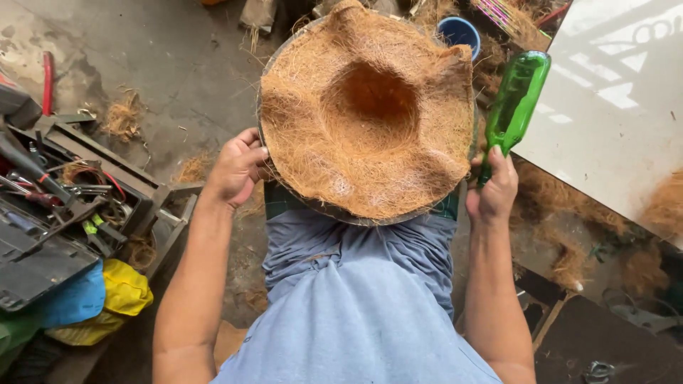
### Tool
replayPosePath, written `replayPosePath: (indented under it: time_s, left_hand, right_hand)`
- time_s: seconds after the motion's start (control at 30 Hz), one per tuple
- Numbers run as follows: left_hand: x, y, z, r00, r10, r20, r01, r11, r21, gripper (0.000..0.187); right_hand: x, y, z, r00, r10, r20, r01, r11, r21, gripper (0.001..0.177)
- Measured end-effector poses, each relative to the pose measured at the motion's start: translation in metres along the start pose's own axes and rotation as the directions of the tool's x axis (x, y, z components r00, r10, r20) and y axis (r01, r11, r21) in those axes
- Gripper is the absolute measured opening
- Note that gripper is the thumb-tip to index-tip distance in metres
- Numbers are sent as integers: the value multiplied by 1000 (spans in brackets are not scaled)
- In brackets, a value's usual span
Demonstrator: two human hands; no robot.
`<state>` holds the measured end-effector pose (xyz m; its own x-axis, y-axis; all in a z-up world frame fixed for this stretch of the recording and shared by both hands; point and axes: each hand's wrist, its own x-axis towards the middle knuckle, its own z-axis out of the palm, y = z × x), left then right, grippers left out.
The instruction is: Shaping and molding a hat from coconut fiber using adhesive, heat, and manual tools.
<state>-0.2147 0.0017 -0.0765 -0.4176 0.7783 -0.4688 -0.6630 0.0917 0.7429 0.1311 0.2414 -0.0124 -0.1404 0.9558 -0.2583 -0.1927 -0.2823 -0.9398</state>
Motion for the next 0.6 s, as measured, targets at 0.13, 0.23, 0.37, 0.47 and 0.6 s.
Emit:
replayPosePath:
  time_s: [0.13,0.23,0.37,0.47,0.6]
  left_hand:
    - [-8,-33,3,998,52,-45,-55,996,-68,40]
    - [-37,-42,43,992,71,-107,-89,981,-170,50]
    - [-54,-79,85,974,31,-225,-91,961,-262,64]
    - [-54,-158,83,966,-28,-258,-68,933,-354,69]
    - [-68,-137,141,961,-21,-275,-89,920,-382,60]
  right_hand:
    - [13,-7,-3,1000,5,9,-4,998,-56,19]
    - [6,-26,-3,985,-170,25,169,932,-320,12]
    - [-43,-68,4,960,-229,158,275,687,-673,16]
    - [-87,-74,14,960,-193,203,279,598,-752,27]
    - [-137,-76,44,948,-115,295,310,539,-784,51]
